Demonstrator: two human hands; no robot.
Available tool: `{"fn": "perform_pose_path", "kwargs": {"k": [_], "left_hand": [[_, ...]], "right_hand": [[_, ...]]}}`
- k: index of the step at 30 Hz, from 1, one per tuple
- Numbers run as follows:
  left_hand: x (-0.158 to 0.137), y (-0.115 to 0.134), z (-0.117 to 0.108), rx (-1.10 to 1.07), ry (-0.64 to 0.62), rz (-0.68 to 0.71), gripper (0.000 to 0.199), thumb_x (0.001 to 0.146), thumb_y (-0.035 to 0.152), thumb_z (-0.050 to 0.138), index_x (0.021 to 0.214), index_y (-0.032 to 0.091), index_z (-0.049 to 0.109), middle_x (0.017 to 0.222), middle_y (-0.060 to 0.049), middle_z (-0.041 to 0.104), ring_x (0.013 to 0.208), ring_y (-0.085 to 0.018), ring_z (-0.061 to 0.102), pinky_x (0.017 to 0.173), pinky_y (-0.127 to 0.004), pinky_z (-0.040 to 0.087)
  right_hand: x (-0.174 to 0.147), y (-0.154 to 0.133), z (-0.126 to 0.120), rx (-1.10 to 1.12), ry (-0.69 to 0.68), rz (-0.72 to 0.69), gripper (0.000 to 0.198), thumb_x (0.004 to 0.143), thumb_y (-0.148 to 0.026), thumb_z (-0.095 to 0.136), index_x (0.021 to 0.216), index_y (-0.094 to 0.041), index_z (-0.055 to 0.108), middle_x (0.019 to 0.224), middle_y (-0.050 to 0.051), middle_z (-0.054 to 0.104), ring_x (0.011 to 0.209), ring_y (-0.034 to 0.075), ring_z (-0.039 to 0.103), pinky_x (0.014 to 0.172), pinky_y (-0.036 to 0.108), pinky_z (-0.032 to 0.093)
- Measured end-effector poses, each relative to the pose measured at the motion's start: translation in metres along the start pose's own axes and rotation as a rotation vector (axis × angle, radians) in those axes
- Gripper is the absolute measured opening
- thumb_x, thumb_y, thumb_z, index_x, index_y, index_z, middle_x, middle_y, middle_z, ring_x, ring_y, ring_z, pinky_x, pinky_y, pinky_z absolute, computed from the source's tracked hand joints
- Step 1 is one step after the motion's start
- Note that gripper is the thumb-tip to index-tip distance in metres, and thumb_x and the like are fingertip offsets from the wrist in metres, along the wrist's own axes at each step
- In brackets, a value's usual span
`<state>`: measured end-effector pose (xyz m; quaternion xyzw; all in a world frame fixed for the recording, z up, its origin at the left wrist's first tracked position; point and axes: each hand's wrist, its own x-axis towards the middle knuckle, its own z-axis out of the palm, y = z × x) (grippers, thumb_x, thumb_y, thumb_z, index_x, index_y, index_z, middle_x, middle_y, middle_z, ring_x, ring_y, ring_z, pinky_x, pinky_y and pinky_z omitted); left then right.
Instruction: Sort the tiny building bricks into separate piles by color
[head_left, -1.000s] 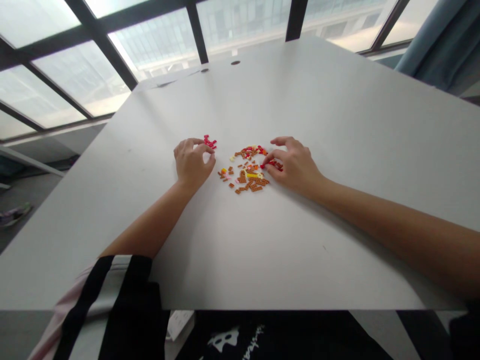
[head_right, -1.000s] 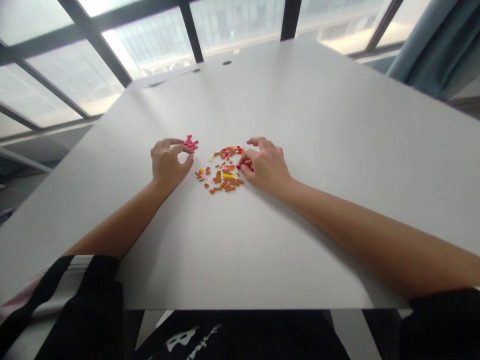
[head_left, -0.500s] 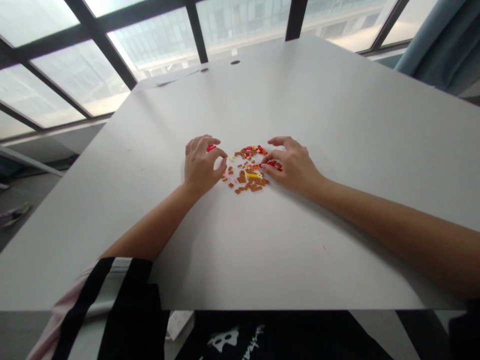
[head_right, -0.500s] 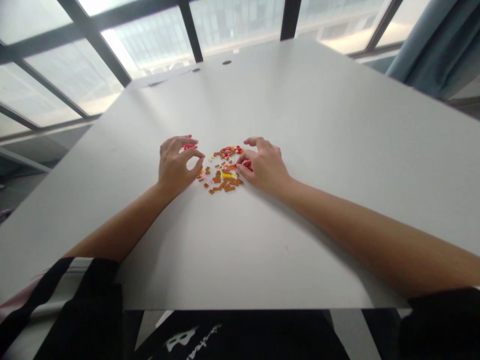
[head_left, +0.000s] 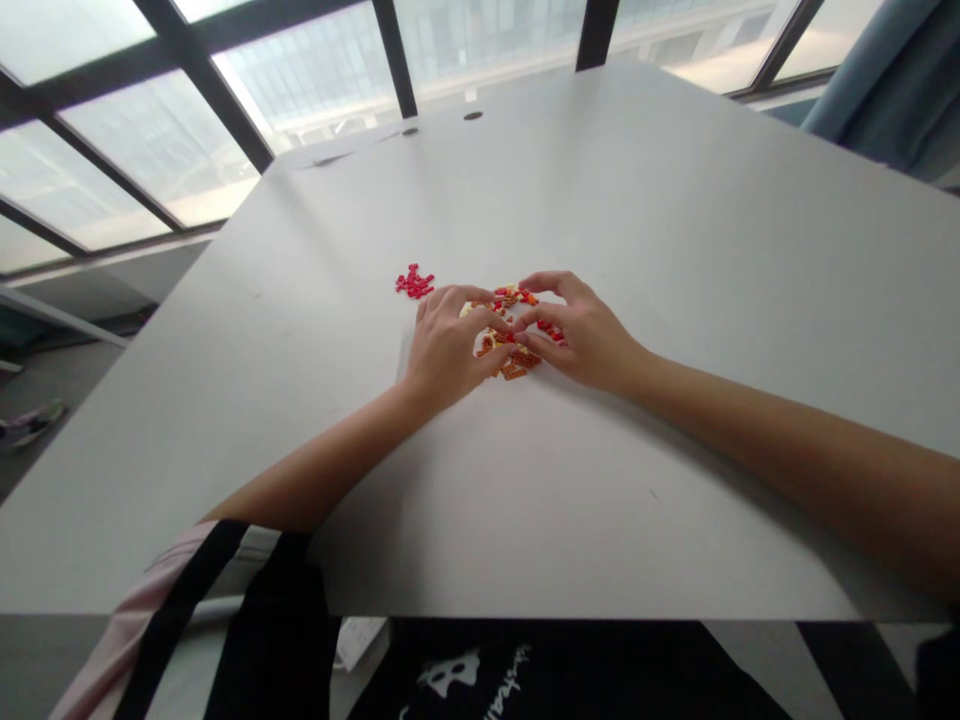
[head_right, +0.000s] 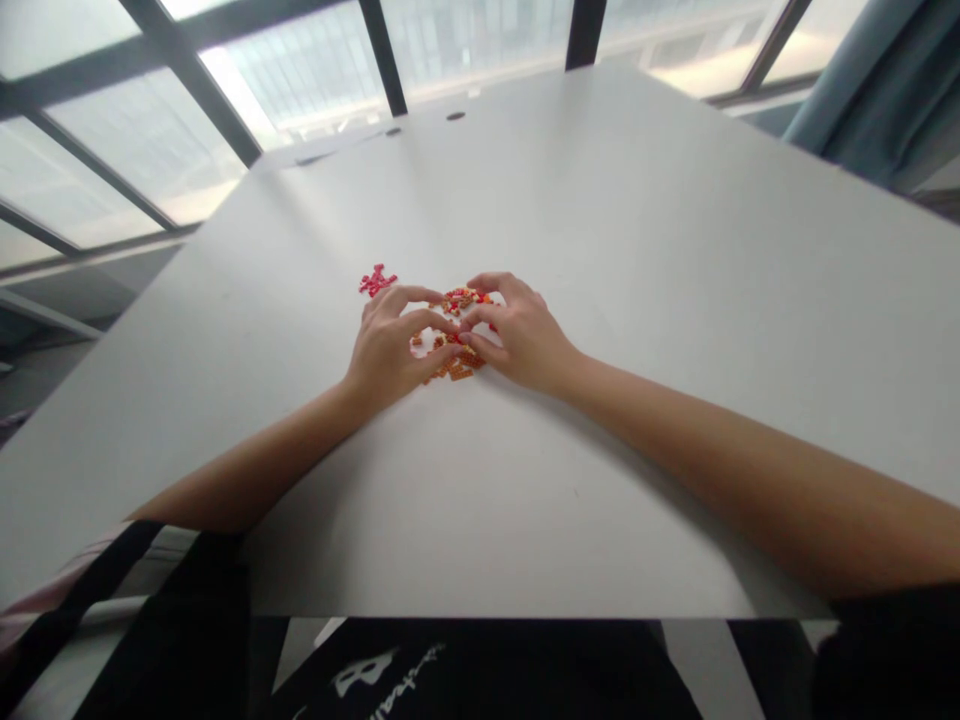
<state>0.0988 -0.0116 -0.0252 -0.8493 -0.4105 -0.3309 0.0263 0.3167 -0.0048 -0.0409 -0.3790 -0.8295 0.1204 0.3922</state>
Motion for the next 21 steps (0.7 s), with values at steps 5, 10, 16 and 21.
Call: {"fn": "perform_pose_path", "kwargs": {"k": [5,10,16,21], "left_hand": [[0.000,0.000,0.001,-0.018,0.007,-0.018,0.009,0.087,0.033,0.083,0.089,0.028,0.075,0.122,-0.002,0.072,0.119,-0.025,0.064,0.114,-0.052,0.042],[-0.001,-0.001,0.002,-0.036,0.021,-0.034,0.008,0.086,0.029,0.083,0.085,0.029,0.075,0.121,-0.001,0.073,0.120,-0.024,0.064,0.117,-0.052,0.041],[0.005,-0.031,0.000,0.010,0.046,-0.187,0.006,0.085,0.028,0.080,0.083,0.028,0.074,0.118,-0.003,0.074,0.117,-0.026,0.064,0.114,-0.053,0.044],[0.006,-0.084,-0.008,0.127,0.121,-0.349,0.004,0.086,0.031,0.076,0.085,0.027,0.074,0.110,-0.004,0.076,0.111,-0.028,0.066,0.110,-0.054,0.047]], "right_hand": [[0.000,-0.001,0.000,0.014,0.006,-0.032,0.011,0.091,-0.028,0.067,0.095,-0.026,0.077,0.132,0.012,0.061,0.126,0.033,0.058,0.108,0.059,0.048],[0.000,-0.001,0.000,-0.002,0.018,-0.029,0.011,0.092,-0.029,0.066,0.093,-0.025,0.077,0.132,0.012,0.061,0.122,0.031,0.060,0.107,0.057,0.049],[0.000,-0.005,-0.001,-0.020,0.014,0.032,0.013,0.093,-0.029,0.066,0.093,-0.026,0.078,0.134,0.012,0.060,0.120,0.030,0.061,0.107,0.056,0.050],[-0.001,-0.003,-0.001,-0.045,0.019,0.094,0.014,0.090,-0.024,0.065,0.094,-0.025,0.077,0.134,0.013,0.060,0.119,0.031,0.062,0.108,0.058,0.051]]}}
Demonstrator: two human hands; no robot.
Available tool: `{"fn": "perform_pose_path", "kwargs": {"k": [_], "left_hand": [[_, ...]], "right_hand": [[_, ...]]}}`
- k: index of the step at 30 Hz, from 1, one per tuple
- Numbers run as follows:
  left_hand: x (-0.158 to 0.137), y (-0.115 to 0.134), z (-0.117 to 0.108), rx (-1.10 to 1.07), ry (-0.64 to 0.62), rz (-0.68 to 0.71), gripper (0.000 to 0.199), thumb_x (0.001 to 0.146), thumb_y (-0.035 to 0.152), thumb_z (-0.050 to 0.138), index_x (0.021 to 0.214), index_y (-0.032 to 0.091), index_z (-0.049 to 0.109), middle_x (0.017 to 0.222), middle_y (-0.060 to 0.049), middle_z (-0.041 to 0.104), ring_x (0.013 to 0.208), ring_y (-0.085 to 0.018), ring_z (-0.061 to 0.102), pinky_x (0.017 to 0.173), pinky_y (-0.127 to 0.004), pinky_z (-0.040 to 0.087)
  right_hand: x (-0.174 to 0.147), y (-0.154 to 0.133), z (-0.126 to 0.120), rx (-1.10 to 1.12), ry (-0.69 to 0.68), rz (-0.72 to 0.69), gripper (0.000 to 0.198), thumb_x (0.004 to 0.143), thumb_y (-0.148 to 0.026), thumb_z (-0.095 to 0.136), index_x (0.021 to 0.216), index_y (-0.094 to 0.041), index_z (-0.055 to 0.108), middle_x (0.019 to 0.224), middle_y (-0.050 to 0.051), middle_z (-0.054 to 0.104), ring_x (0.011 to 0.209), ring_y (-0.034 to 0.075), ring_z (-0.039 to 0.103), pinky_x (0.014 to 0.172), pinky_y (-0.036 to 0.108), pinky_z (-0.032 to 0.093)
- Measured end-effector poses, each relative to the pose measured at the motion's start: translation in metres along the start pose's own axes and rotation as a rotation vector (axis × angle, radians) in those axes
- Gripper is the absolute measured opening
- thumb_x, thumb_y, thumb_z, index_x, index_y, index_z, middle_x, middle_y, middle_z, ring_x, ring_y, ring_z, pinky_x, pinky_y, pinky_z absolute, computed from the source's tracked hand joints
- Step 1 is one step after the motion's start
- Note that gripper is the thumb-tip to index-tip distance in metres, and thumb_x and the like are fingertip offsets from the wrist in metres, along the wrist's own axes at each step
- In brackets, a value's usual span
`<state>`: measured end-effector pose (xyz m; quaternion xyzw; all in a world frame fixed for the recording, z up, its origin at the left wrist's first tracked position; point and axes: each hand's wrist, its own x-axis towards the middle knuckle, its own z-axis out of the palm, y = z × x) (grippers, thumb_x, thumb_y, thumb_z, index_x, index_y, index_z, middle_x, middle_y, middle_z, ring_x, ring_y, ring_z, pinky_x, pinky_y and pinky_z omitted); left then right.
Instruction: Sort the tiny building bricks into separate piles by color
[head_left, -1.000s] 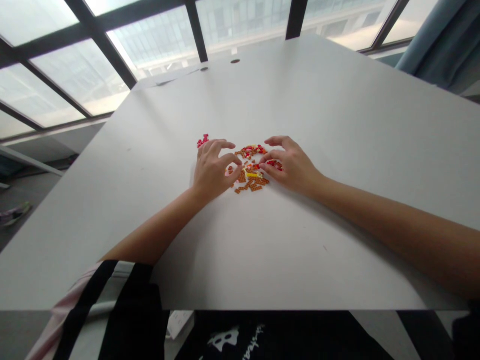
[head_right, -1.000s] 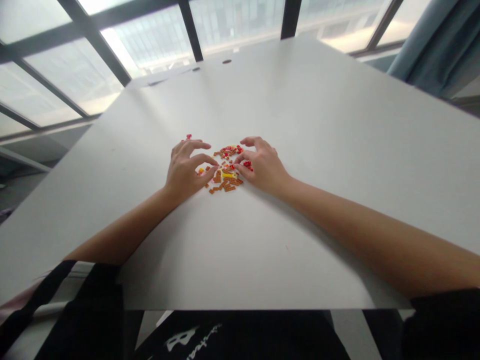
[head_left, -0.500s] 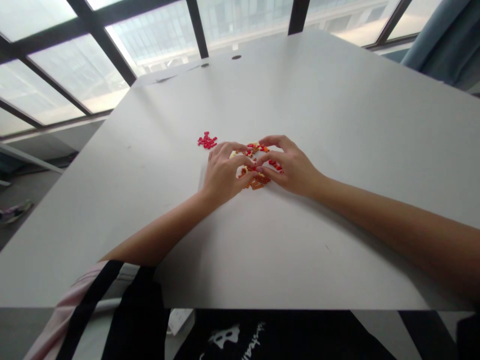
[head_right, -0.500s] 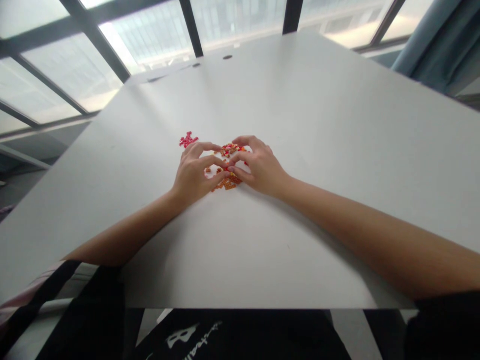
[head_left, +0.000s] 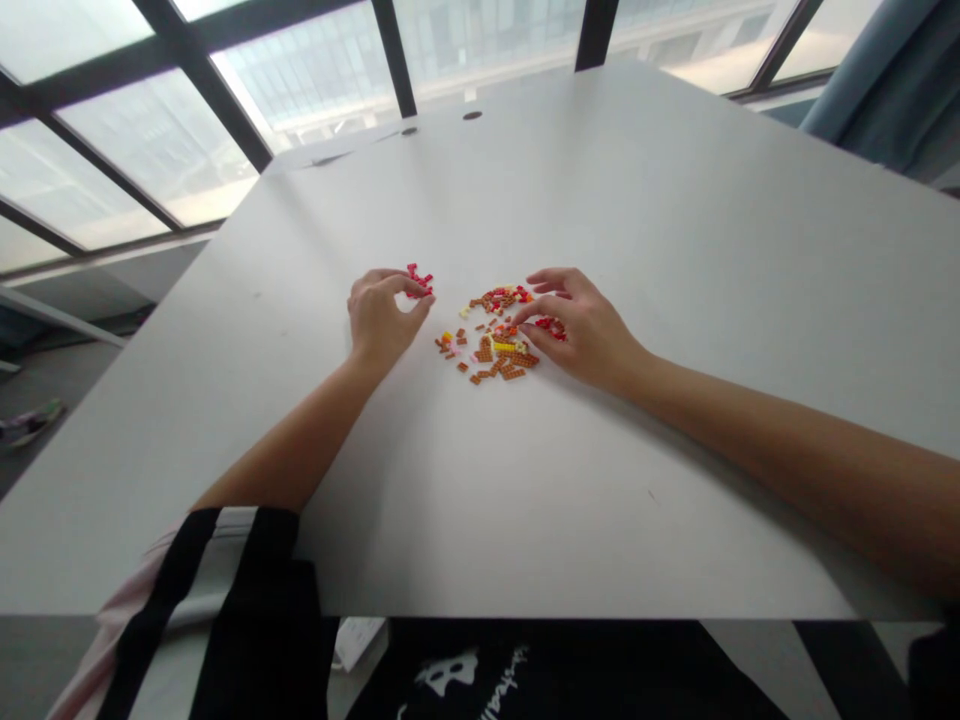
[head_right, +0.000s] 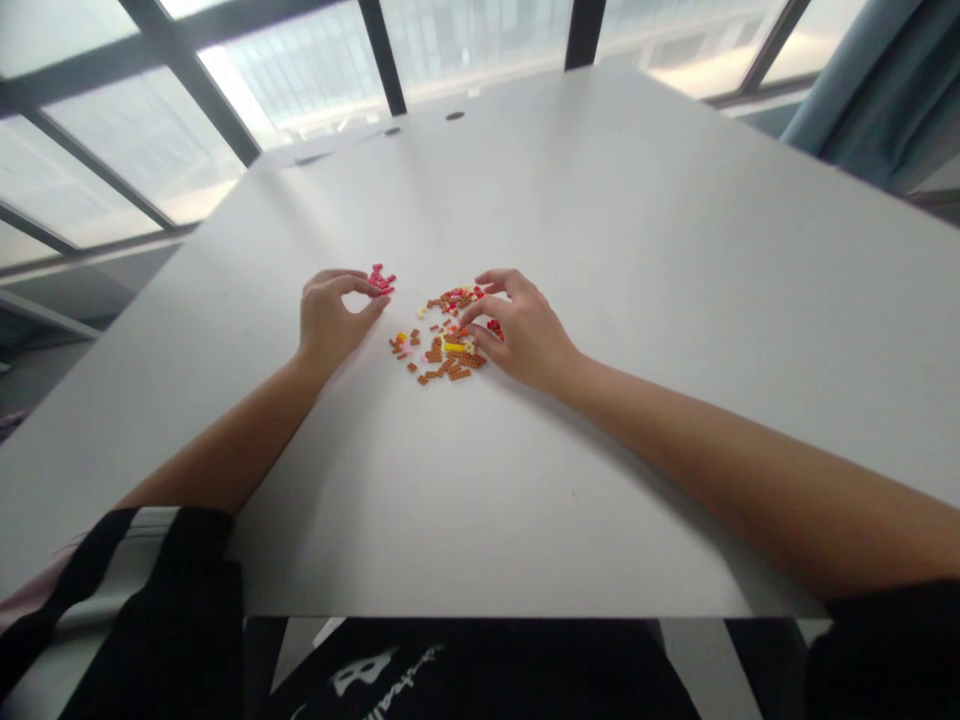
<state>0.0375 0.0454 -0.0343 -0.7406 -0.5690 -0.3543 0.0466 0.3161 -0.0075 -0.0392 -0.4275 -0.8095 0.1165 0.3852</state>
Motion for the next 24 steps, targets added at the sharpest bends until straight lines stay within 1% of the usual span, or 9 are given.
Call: {"fn": "perform_pose_path", "kwargs": {"k": [2,4,6,9,11,13,18,21,24], "left_hand": [[0.004,-0.017,0.001,0.026,0.000,-0.058,0.006,0.085,0.032,0.076,0.085,0.026,0.074,0.107,-0.005,0.077,0.110,-0.028,0.066,0.109,-0.053,0.047],[0.005,-0.029,0.003,0.046,0.002,-0.086,0.006,0.084,0.032,0.075,0.084,0.026,0.074,0.106,-0.005,0.076,0.110,-0.029,0.066,0.109,-0.052,0.047],[0.006,-0.036,0.005,0.066,0.027,-0.096,0.006,0.083,0.032,0.075,0.086,0.027,0.075,0.105,-0.006,0.076,0.109,-0.029,0.065,0.109,-0.053,0.047],[0.007,-0.042,0.009,0.091,0.073,-0.116,0.014,0.082,0.032,0.075,0.095,0.027,0.077,0.104,-0.007,0.076,0.106,-0.030,0.064,0.107,-0.054,0.047],[0.007,-0.044,0.010,0.103,0.081,-0.131,0.016,0.082,0.031,0.074,0.097,0.027,0.078,0.104,-0.008,0.076,0.104,-0.030,0.064,0.106,-0.053,0.048],[0.007,-0.044,0.011,0.110,0.086,-0.130,0.014,0.082,0.029,0.073,0.094,0.027,0.079,0.103,-0.008,0.076,0.103,-0.029,0.064,0.105,-0.052,0.049],[0.005,-0.040,0.012,0.129,0.101,-0.095,0.014,0.082,0.029,0.070,0.094,0.028,0.078,0.104,-0.008,0.076,0.103,-0.030,0.064,0.103,-0.054,0.049],[0.003,-0.035,0.012,0.130,0.102,-0.074,0.013,0.082,0.027,0.070,0.092,0.028,0.077,0.104,-0.008,0.075,0.104,-0.031,0.064,0.103,-0.055,0.049],[0.002,-0.029,0.010,0.114,0.100,-0.045,0.010,0.081,0.025,0.069,0.088,0.029,0.074,0.105,-0.007,0.076,0.107,-0.032,0.063,0.106,-0.057,0.047]], "right_hand": [[0.000,0.000,0.000,-0.001,0.009,0.007,0.014,0.090,-0.024,0.064,0.095,-0.025,0.077,0.135,0.013,0.059,0.119,0.031,0.062,0.108,0.058,0.051],[-0.001,-0.001,-0.001,0.001,0.012,0.008,0.015,0.091,-0.025,0.063,0.096,-0.025,0.077,0.135,0.013,0.059,0.120,0.031,0.061,0.107,0.057,0.052],[-0.001,-0.003,-0.001,0.006,0.008,0.012,0.015,0.091,-0.026,0.062,0.096,-0.025,0.077,0.136,0.013,0.058,0.121,0.032,0.061,0.107,0.057,0.052],[-0.001,-0.004,-0.001,0.001,0.012,0.013,0.016,0.092,-0.026,0.061,0.096,-0.025,0.076,0.137,0.013,0.058,0.120,0.032,0.061,0.106,0.057,0.052],[-0.002,-0.003,0.000,-0.019,0.037,0.004,0.016,0.091,-0.026,0.061,0.095,-0.025,0.076,0.136,0.013,0.058,0.122,0.032,0.061,0.107,0.058,0.051],[-0.002,-0.001,0.002,-0.057,0.073,0.007,0.017,0.091,-0.026,0.060,0.096,-0.025,0.076,0.135,0.013,0.059,0.125,0.033,0.059,0.108,0.059,0.050],[-0.001,0.004,0.001,-0.170,0.148,0.084,0.017,0.091,-0.026,0.058,0.096,-0.027,0.075,0.137,0.014,0.058,0.128,0.038,0.055,0.105,0.063,0.050],[-0.001,0.005,-0.002,-0.233,0.151,0.091,0.021,0.093,-0.028,0.057,0.101,-0.027,0.076,0.143,0.014,0.056,0.133,0.041,0.051,0.108,0.065,0.046],[-0.001,0.006,-0.001,-0.267,0.112,0.065,0.027,0.092,-0.028,0.057,0.111,-0.027,0.077,0.150,0.013,0.053,0.138,0.044,0.046,0.112,0.068,0.040]]}}
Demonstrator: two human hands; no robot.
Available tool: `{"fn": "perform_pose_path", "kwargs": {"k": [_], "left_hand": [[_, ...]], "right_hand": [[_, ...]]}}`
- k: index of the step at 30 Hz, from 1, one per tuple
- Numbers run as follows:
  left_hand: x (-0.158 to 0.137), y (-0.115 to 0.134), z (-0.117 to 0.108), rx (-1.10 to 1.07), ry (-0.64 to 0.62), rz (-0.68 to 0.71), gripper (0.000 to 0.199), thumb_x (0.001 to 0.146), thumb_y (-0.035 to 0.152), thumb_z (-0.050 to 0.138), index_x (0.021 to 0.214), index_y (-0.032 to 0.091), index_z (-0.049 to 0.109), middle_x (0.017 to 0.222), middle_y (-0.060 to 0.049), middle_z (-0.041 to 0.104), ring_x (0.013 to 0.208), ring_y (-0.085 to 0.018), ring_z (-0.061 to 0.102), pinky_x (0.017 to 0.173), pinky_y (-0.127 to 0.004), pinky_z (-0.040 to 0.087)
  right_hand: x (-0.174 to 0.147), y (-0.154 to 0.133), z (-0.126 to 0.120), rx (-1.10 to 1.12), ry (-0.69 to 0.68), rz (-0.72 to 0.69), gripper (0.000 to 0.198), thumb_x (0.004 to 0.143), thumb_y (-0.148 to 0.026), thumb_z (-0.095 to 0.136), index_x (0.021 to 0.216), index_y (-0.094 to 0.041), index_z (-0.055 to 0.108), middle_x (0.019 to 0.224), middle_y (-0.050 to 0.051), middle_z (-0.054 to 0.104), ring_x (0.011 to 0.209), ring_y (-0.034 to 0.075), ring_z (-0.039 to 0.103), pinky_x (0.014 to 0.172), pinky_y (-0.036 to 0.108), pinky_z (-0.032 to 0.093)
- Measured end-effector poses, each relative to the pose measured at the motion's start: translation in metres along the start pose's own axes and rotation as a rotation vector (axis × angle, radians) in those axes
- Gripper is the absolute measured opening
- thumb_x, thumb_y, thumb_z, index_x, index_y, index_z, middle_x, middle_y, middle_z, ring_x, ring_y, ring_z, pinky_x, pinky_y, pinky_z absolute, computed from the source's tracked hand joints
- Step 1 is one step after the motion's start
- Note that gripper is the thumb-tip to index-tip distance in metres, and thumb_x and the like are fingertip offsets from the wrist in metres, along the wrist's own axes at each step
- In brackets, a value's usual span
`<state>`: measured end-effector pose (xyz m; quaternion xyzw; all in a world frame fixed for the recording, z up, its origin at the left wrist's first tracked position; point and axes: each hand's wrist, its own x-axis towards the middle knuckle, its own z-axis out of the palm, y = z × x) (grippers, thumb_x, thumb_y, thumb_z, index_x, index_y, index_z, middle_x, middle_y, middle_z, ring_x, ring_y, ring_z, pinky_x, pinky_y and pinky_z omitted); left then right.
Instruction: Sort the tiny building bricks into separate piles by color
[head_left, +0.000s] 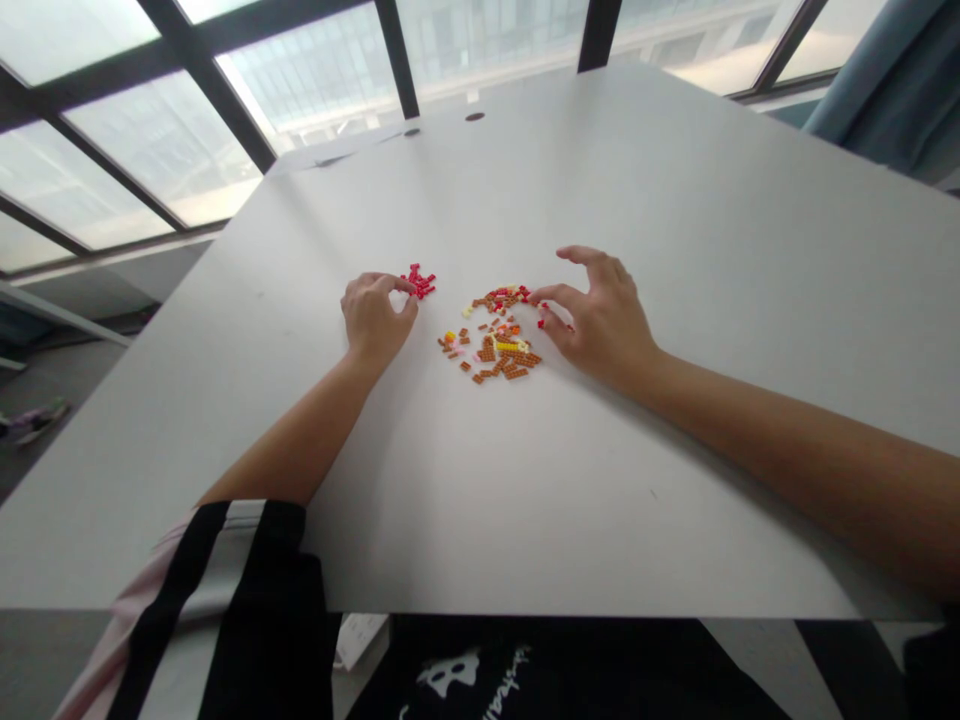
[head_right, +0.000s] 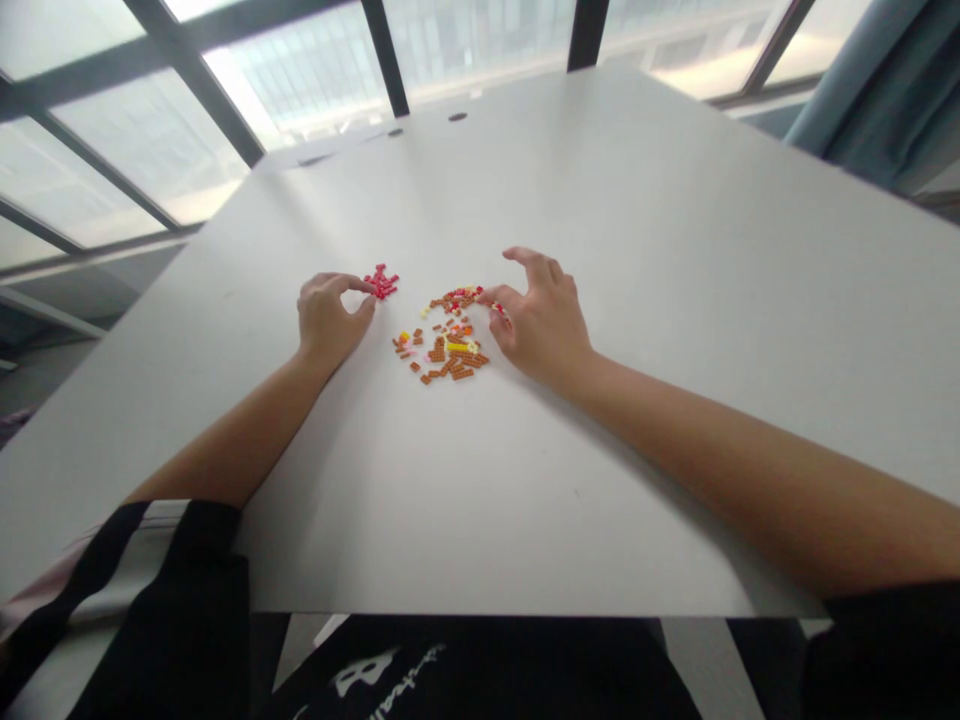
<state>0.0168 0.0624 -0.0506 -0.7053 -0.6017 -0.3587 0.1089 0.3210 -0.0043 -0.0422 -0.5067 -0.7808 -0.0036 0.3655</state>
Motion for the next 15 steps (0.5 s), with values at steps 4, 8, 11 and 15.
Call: {"fn": "perform_pose_path", "kwargs": {"k": [4,8,11,15], "left_hand": [[-0.001,0.007,-0.004,-0.027,-0.052,0.057,0.009,0.082,0.024,0.068,0.088,0.028,0.073,0.110,-0.007,0.076,0.110,-0.032,0.065,0.107,-0.057,0.045],[-0.003,0.012,-0.005,-0.021,-0.107,0.146,0.014,0.085,0.027,0.065,0.094,0.026,0.075,0.119,-0.009,0.075,0.116,-0.032,0.065,0.111,-0.055,0.044],[-0.004,0.013,-0.005,-0.024,-0.131,0.191,0.017,0.087,0.028,0.063,0.099,0.026,0.075,0.125,-0.009,0.073,0.122,-0.033,0.063,0.117,-0.056,0.040],[-0.004,0.014,-0.005,-0.020,-0.155,0.202,0.016,0.088,0.027,0.061,0.098,0.027,0.074,0.123,-0.009,0.074,0.119,-0.032,0.064,0.114,-0.054,0.043]], "right_hand": [[0.003,0.002,0.008,-0.028,-0.075,-0.037,0.035,0.092,-0.029,0.057,0.123,-0.030,0.074,0.158,0.011,0.048,0.145,0.044,0.041,0.113,0.070,0.037],[0.010,0.004,0.015,-0.034,-0.180,-0.063,0.036,0.096,-0.031,0.057,0.128,-0.031,0.073,0.165,0.011,0.041,0.149,0.043,0.039,0.116,0.068,0.034],[0.014,0.004,0.017,-0.007,-0.232,-0.076,0.036,0.095,-0.033,0.059,0.128,-0.031,0.074,0.168,0.011,0.038,0.152,0.044,0.036,0.117,0.068,0.032],[0.011,0.002,0.015,-0.009,-0.208,-0.108,0.032,0.096,-0.034,0.056,0.122,-0.030,0.076,0.166,0.009,0.041,0.152,0.040,0.036,0.120,0.066,0.028]]}}
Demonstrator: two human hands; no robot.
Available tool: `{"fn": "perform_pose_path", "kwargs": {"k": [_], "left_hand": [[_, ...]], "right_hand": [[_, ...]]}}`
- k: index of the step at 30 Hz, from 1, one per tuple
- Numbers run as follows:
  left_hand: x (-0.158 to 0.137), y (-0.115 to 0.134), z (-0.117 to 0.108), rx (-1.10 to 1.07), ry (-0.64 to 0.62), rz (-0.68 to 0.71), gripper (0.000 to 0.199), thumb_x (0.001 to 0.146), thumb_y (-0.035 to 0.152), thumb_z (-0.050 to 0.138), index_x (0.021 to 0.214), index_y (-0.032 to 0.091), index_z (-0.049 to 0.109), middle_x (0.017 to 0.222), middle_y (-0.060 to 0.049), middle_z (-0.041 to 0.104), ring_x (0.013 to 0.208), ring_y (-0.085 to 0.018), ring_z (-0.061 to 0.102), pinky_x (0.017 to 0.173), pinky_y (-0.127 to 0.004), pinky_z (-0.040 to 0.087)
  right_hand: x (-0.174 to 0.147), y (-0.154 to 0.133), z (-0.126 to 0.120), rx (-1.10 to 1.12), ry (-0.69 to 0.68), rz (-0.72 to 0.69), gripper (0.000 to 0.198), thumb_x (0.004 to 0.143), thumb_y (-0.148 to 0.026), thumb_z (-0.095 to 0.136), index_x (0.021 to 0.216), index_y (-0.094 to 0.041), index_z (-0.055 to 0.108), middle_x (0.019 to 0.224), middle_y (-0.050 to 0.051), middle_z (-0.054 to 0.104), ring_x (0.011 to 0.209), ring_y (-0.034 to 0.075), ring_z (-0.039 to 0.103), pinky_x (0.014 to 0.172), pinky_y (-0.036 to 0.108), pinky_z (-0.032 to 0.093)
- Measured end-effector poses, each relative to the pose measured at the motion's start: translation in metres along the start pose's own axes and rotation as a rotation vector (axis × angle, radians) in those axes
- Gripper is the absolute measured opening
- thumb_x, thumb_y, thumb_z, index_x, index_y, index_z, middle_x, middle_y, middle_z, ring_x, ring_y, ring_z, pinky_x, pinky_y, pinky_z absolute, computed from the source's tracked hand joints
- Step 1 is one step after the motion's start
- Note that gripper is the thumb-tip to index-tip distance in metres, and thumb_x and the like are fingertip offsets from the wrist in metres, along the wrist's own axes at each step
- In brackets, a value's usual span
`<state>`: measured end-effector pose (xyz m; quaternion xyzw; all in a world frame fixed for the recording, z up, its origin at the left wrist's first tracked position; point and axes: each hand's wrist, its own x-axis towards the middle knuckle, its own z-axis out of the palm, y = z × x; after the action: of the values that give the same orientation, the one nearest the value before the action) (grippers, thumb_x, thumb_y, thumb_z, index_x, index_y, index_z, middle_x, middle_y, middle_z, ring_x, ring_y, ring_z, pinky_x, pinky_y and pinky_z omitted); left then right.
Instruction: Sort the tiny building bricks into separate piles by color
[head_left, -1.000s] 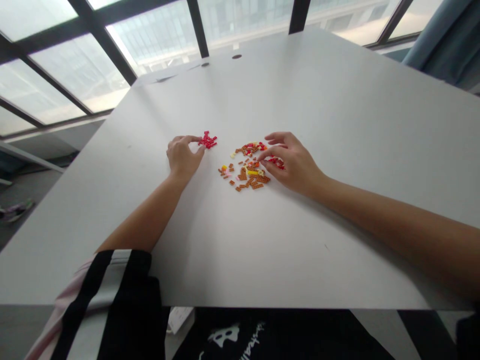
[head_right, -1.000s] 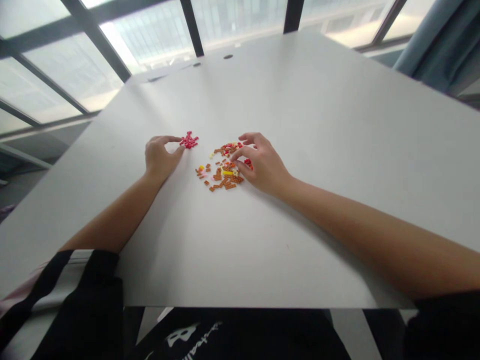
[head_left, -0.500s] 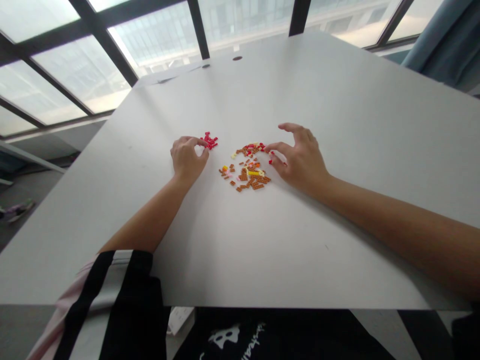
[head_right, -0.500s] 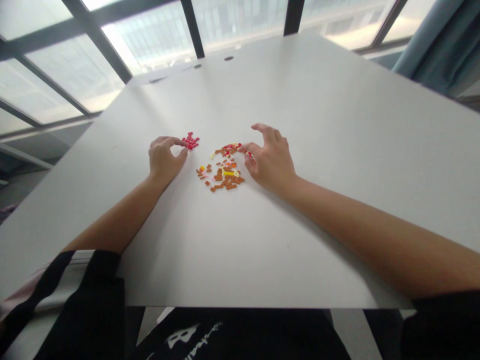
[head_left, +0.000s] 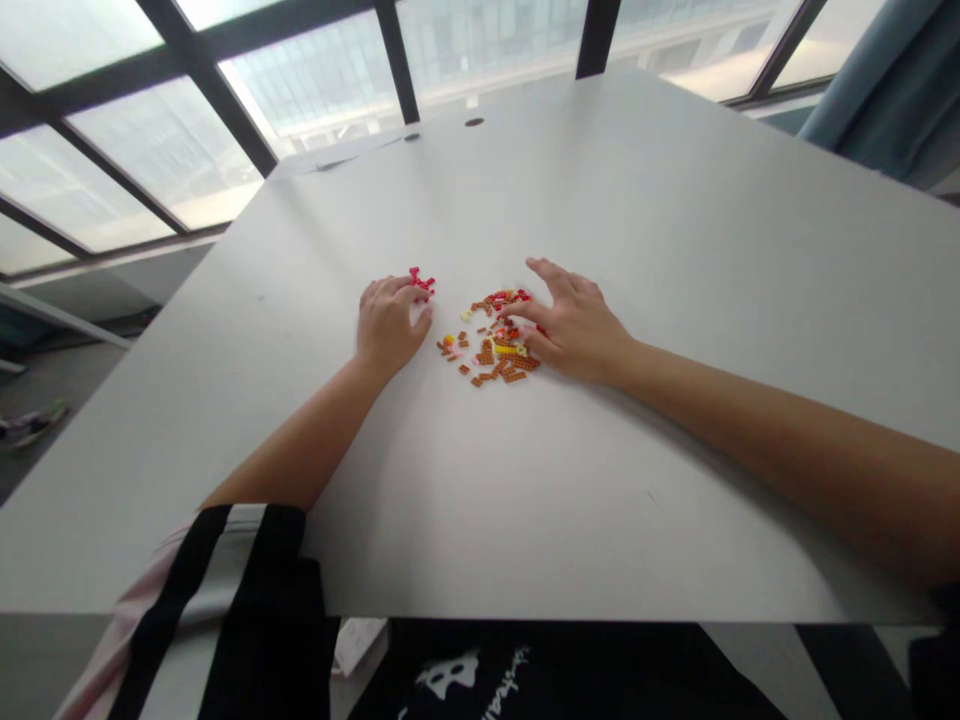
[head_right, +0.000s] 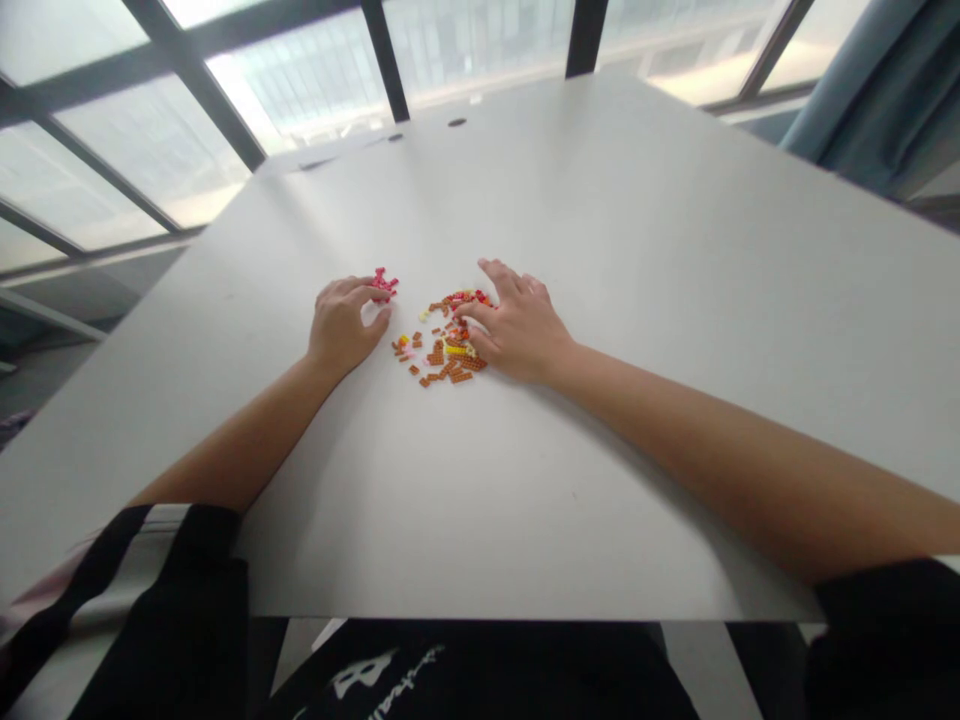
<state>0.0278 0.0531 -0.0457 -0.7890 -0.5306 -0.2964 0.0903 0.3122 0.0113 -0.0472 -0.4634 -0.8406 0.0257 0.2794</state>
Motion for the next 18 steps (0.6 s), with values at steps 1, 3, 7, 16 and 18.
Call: {"fn": "perform_pose_path", "kwargs": {"k": [1,3,7,16,18], "left_hand": [[0.0001,0.0003,-0.0003,0.003,-0.003,0.001,0.016,0.088,0.027,0.061,0.098,0.026,0.073,0.121,-0.009,0.074,0.118,-0.031,0.065,0.113,-0.054,0.044],[0.0004,0.0012,-0.0012,0.004,-0.003,0.006,0.016,0.087,0.027,0.061,0.098,0.027,0.073,0.120,-0.009,0.075,0.117,-0.031,0.065,0.112,-0.053,0.045],[0.0013,0.0029,-0.0027,-0.011,-0.014,0.012,0.016,0.088,0.027,0.061,0.098,0.027,0.073,0.117,-0.009,0.075,0.116,-0.032,0.065,0.111,-0.053,0.044],[0.0013,0.0032,-0.0030,0.021,-0.019,0.018,0.017,0.088,0.027,0.060,0.099,0.025,0.073,0.119,-0.010,0.076,0.117,-0.031,0.066,0.111,-0.053,0.045],[0.0010,0.0027,-0.0023,0.015,-0.014,0.019,0.016,0.088,0.027,0.061,0.099,0.026,0.072,0.120,-0.009,0.076,0.118,-0.031,0.065,0.112,-0.053,0.044]], "right_hand": [[-0.0009,-0.0006,-0.0007,-0.011,0.016,-0.002,0.032,0.097,-0.033,0.054,0.120,-0.030,0.076,0.166,0.009,0.041,0.151,0.038,0.037,0.120,0.064,0.029],[-0.0020,-0.0014,-0.0015,-0.026,0.040,-0.005,0.032,0.098,-0.034,0.053,0.120,-0.031,0.076,0.165,0.008,0.043,0.149,0.037,0.041,0.119,0.062,0.031],[-0.0001,-0.0007,0.0006,-0.025,-0.002,-0.007,0.037,0.097,-0.035,0.054,0.128,-0.032,0.073,0.166,0.008,0.041,0.150,0.040,0.039,0.118,0.065,0.030],[-0.0005,0.0009,-0.0022,-0.020,0.028,-0.010,0.031,0.097,-0.036,0.054,0.120,-0.031,0.074,0.165,0.008,0.043,0.149,0.038,0.040,0.116,0.062,0.034],[-0.0019,-0.0003,-0.0058,0.002,0.057,-0.005,0.029,0.096,-0.034,0.055,0.116,-0.032,0.076,0.162,0.008,0.046,0.146,0.037,0.044,0.115,0.062,0.035]]}}
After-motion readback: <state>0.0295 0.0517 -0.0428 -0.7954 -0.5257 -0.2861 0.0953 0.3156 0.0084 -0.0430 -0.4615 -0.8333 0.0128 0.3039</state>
